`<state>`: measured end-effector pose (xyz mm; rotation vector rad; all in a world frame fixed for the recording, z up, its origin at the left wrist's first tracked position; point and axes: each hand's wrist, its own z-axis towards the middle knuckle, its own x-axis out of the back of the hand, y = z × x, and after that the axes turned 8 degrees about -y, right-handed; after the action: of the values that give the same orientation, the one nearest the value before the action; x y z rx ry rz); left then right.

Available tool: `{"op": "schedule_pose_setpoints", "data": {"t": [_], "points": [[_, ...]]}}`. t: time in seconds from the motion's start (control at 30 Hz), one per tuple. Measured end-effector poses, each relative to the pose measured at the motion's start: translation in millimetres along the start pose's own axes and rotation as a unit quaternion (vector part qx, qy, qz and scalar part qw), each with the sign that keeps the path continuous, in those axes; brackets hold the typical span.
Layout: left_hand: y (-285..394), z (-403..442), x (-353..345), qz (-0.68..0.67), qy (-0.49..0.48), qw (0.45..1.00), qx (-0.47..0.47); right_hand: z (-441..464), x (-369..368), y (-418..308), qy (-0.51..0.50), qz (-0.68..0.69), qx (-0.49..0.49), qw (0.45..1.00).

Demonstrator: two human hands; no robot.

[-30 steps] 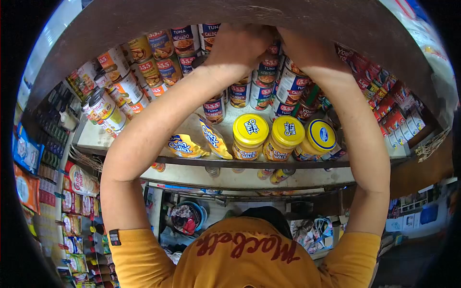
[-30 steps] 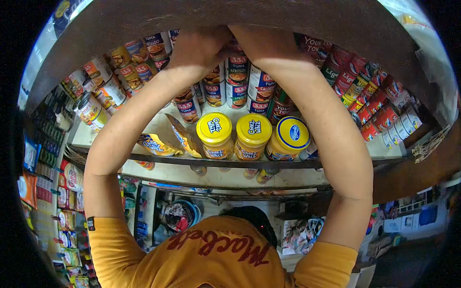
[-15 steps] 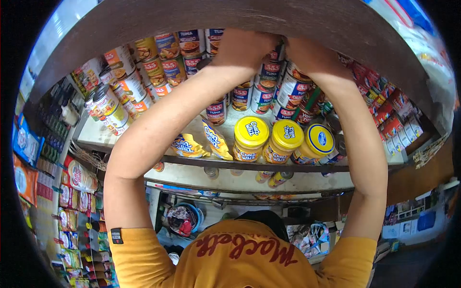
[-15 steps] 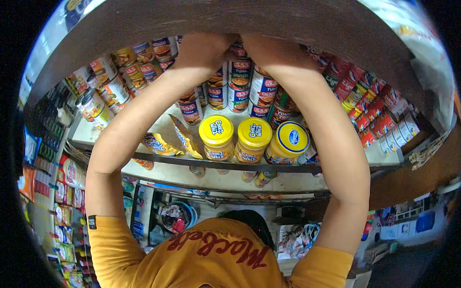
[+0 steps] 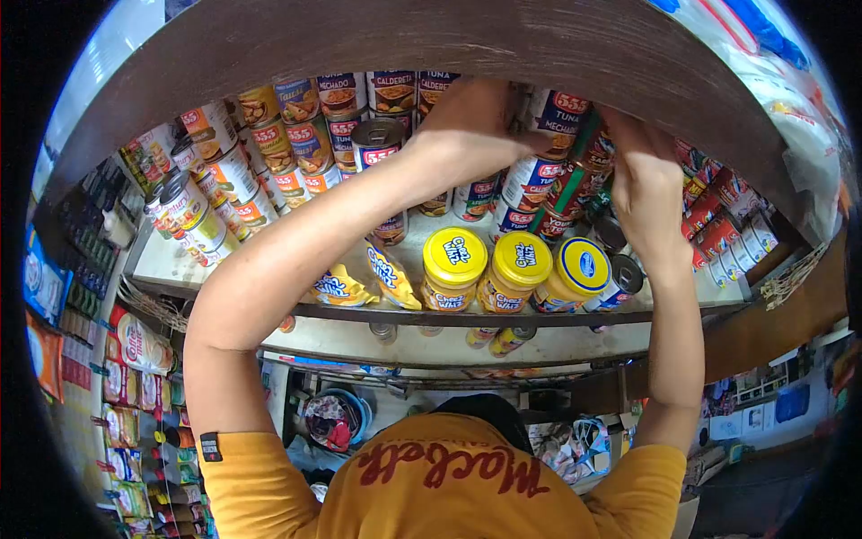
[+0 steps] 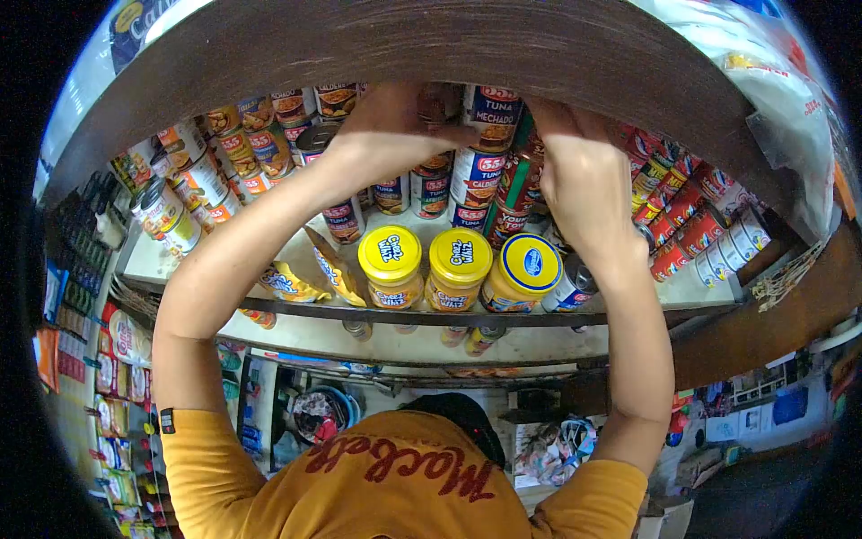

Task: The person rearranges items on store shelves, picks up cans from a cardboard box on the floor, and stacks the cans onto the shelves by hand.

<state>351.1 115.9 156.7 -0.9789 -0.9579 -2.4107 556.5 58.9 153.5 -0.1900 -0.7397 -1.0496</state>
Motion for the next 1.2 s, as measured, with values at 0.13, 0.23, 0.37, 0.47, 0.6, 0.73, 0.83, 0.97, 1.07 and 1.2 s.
{"op": "schedule_pose_setpoints", "data": {"t": [0.13,0.23,0.37,0.47,0.6,0.73,0.83,0.97,1.07,1.2], "points": [[4.4,16.3,-11.3,0.015,0.027,0.999,-0.043,-12.6,-5.6,-7.6,0.017,0.031,0.003,0.999],[-7.0,28.7,-25.3,0.045,0.107,0.985,-0.126,-19.6,-16.9,-7.6,0.001,0.052,-0.022,0.998],[-17.8,29.7,-24.4,-0.046,0.103,0.986,-0.125,-24.0,-19.2,-5.3,-0.032,0.084,-0.054,0.994],[-19.5,22.3,-13.4,-0.2,0.115,0.959,-0.167,-21.2,-17.1,-6.6,-0.028,0.107,-0.055,0.992],[-6.6,-12.2,26.2,-0.289,0.067,0.952,-0.072,-15.0,-13.0,-12.8,-0.055,0.105,-0.05,0.992],[-11.3,-58.2,58.8,-0.32,0.046,0.946,0.006,-4.0,-20.3,-22.9,-0.112,0.096,-0.043,0.988],[-14.9,-88.4,80.4,-0.3,0.042,0.952,0.042,-0.3,-26.6,-23.0,-0.169,0.063,-0.046,0.983],[-29.9,-117.1,93.3,-0.318,0.088,0.943,0.046,4.7,-31.8,-18.2,-0.162,0.057,-0.022,0.985],[-40.0,-134.6,101.4,-0.319,0.134,0.938,0.029,8.4,-21.6,-18.5,-0.187,0.053,-0.005,0.981],[-51.3,-154.3,113.6,-0.279,0.174,0.944,0.018,19.7,-4.4,-35.8,-0.178,0.049,-0.013,0.983]]}}
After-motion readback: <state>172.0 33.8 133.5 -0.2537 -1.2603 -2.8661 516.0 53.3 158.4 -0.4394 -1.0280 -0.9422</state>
